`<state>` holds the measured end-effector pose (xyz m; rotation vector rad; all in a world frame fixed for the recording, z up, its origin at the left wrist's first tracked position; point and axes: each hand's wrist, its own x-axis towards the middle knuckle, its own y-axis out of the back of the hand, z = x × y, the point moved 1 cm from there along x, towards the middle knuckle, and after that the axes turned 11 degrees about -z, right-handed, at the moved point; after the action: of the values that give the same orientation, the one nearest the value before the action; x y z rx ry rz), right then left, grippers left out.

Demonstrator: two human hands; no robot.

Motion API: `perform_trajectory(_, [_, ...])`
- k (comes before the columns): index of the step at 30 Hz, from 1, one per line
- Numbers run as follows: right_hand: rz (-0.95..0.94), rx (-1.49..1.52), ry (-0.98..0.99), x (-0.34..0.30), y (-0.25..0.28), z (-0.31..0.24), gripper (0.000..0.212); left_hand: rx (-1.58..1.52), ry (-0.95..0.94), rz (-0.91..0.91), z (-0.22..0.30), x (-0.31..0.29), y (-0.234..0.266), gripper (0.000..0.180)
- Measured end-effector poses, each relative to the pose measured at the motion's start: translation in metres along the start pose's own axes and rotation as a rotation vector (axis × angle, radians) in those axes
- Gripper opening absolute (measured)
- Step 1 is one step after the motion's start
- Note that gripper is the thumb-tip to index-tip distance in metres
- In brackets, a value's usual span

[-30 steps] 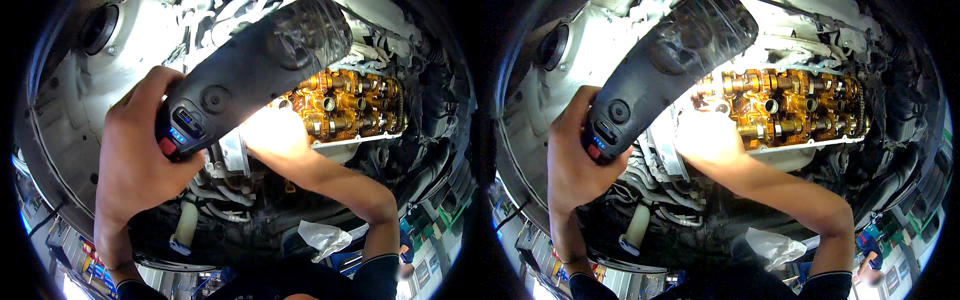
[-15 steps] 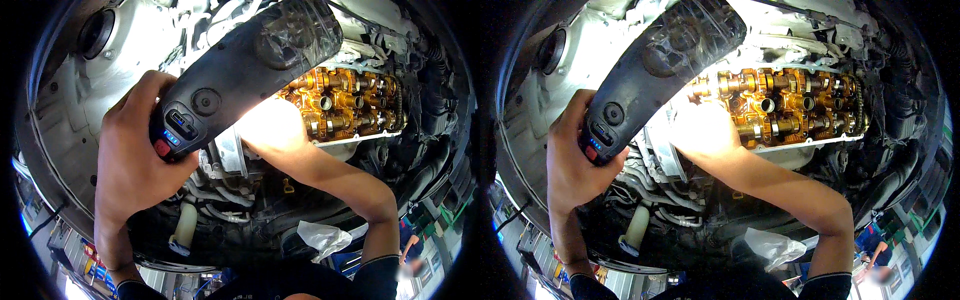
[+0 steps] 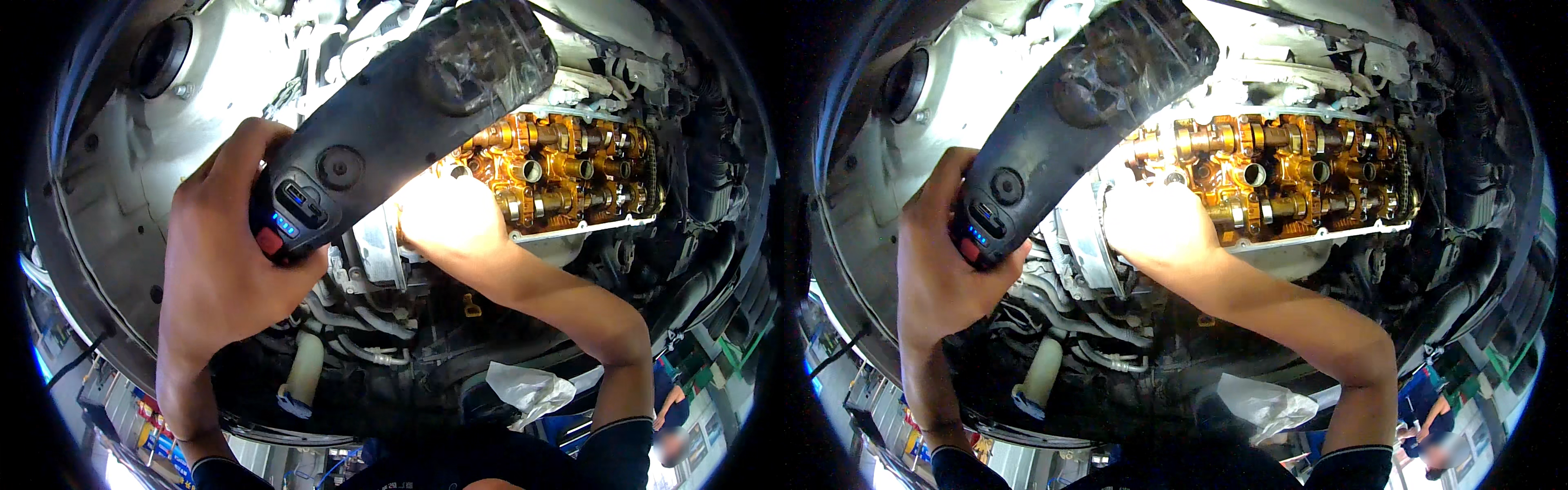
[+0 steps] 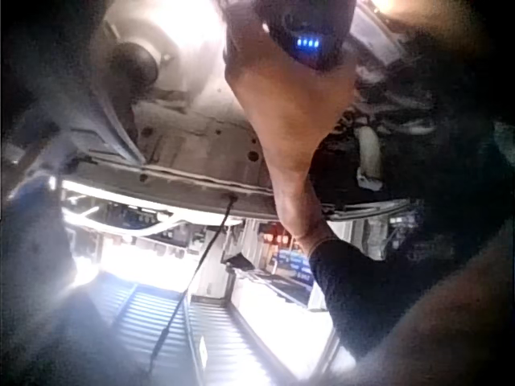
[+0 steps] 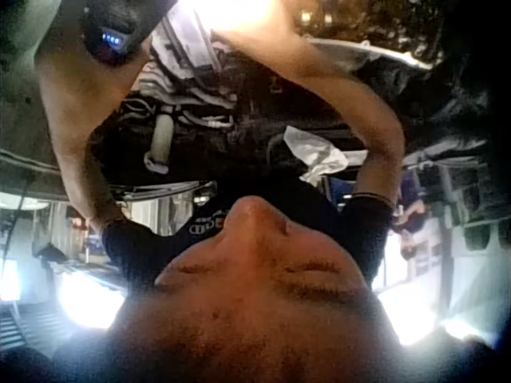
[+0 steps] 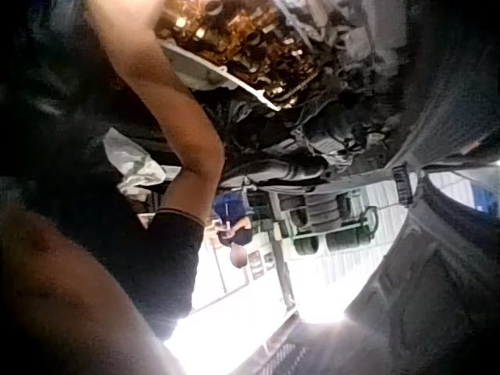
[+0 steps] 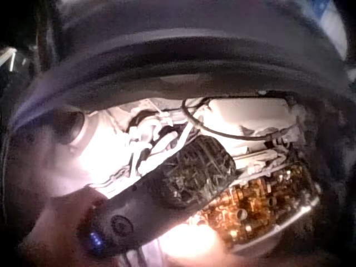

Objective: The person uses a handheld electric tool to clean the exposed engine block of a car. They systematically move the tool across the metallic surfaces of the cylinder head while illuminating the area with a flashlight. The person then wipes the engine with a cloth and cleans their hands.

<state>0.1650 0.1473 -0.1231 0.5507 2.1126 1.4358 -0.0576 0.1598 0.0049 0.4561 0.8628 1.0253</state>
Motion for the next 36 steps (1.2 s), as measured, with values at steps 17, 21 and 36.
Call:
perform_trajectory(17, [-0.047, 0.143, 0.033, -0.029, 0.004, -0.006, 0.015, -0.012, -0.019, -0.014, 0.006, 0.002, -0.003, 0.049])
perform_trajectory(21, [-0.031, -0.014, 0.034, -0.022, 0.003, -0.004, 0.013, -0.034, 0.0, -0.029, 0.003, -0.001, -0.003, 0.05])
perform_trajectory(36, [0.091, -0.002, 0.029, -0.021, 0.01, -0.011, 0.015, 0.033, -0.039, 0.017, 0.006, -0.002, -0.004, 0.05])
